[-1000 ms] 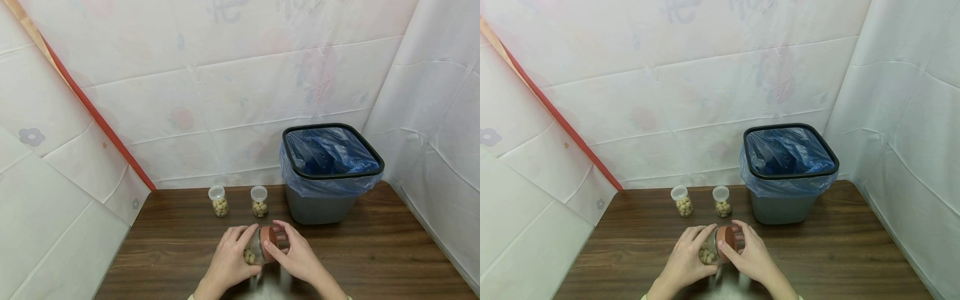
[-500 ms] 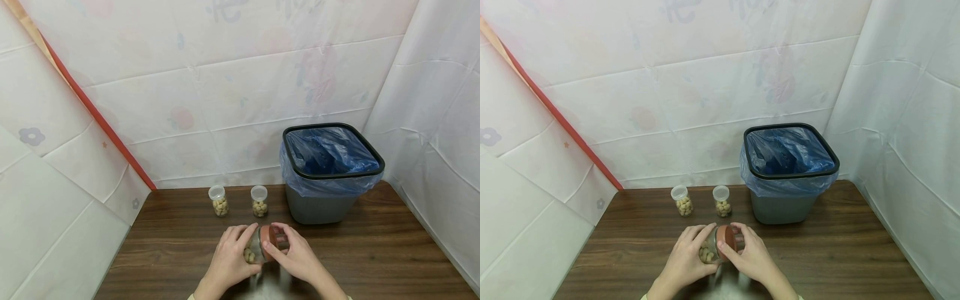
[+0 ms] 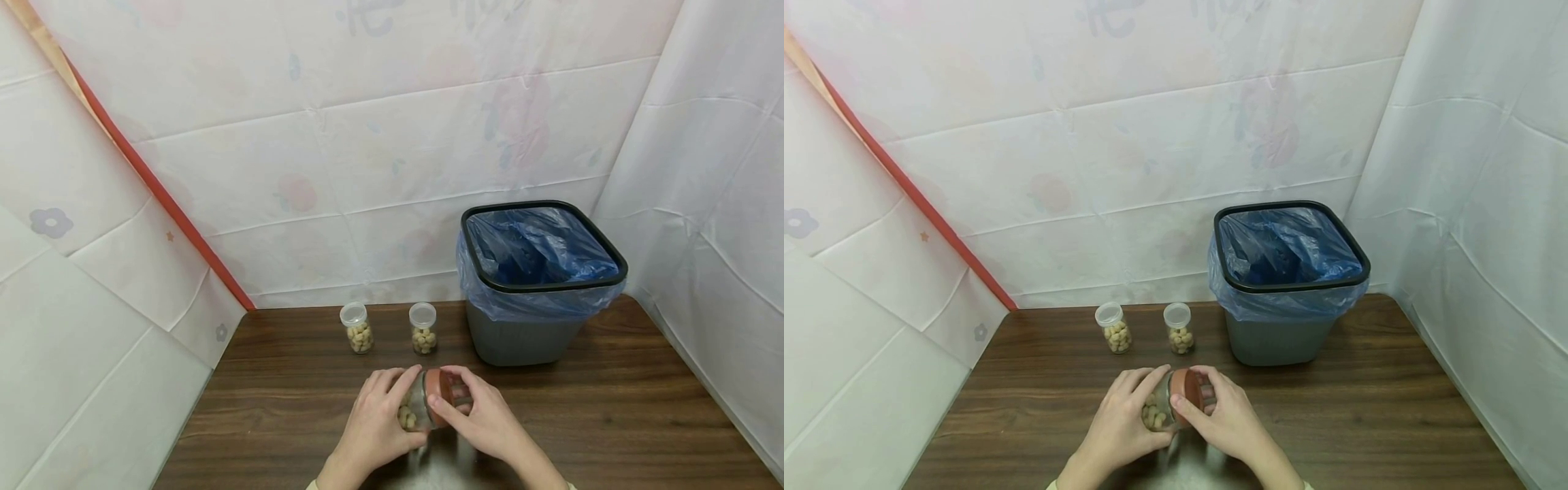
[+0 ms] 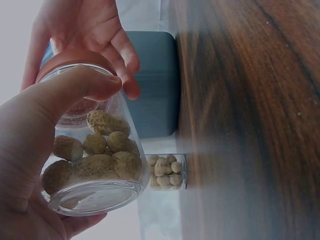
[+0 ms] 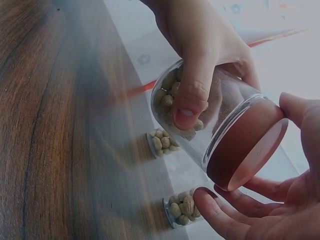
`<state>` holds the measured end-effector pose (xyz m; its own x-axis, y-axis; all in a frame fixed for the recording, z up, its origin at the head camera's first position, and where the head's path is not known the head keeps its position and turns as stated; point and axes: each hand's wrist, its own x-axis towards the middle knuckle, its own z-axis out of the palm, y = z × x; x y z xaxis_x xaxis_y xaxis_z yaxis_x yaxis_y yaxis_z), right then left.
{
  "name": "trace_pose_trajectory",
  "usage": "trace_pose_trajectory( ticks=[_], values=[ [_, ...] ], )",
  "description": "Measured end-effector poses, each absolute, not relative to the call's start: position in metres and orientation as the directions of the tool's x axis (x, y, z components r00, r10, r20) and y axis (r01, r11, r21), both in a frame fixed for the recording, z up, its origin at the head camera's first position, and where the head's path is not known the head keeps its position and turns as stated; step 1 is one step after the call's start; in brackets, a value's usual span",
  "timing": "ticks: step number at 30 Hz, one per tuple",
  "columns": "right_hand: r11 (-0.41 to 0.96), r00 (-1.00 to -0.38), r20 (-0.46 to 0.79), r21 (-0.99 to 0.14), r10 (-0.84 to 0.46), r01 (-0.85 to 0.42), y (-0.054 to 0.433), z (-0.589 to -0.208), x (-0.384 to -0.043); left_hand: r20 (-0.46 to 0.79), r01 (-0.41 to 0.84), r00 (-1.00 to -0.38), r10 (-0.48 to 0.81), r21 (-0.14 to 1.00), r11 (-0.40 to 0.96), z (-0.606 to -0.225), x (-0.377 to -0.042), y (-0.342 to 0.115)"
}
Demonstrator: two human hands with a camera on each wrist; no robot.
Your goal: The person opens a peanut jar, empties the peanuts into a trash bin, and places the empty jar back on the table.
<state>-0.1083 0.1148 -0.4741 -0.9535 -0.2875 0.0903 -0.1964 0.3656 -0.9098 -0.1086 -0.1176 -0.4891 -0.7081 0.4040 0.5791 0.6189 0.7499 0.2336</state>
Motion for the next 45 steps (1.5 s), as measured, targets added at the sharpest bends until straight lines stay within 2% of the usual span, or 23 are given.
trace_pose_trajectory(
  ticks=[12,24,34,45],
  values=[
    [0.344,-0.941,0.091,-0.916,-0.324,-0.207,0.118,-0.477,-0.11,0.559,0.618,-0.722,0.408,0.256,0.743,-0.491,-0.109,-0.119],
    [0.317,-0.916,0.147,-0.908,-0.372,-0.274,0.124,-0.48,-0.112,0.535,0.617,-0.738,0.411,0.289,0.732,-0.494,-0.111,-0.12],
    [0.25,-0.864,0.276,-0.88,-0.42,-0.403,0.129,-0.481,-0.113,0.497,0.606,-0.761,0.416,0.317,0.73,-0.493,-0.111,-0.12],
    [0.276,-0.831,0.349,-0.826,-0.433,-0.491,0.132,-0.48,-0.114,0.499,0.601,-0.767,0.404,0.336,0.725,-0.491,-0.11,-0.12]
  ],
)
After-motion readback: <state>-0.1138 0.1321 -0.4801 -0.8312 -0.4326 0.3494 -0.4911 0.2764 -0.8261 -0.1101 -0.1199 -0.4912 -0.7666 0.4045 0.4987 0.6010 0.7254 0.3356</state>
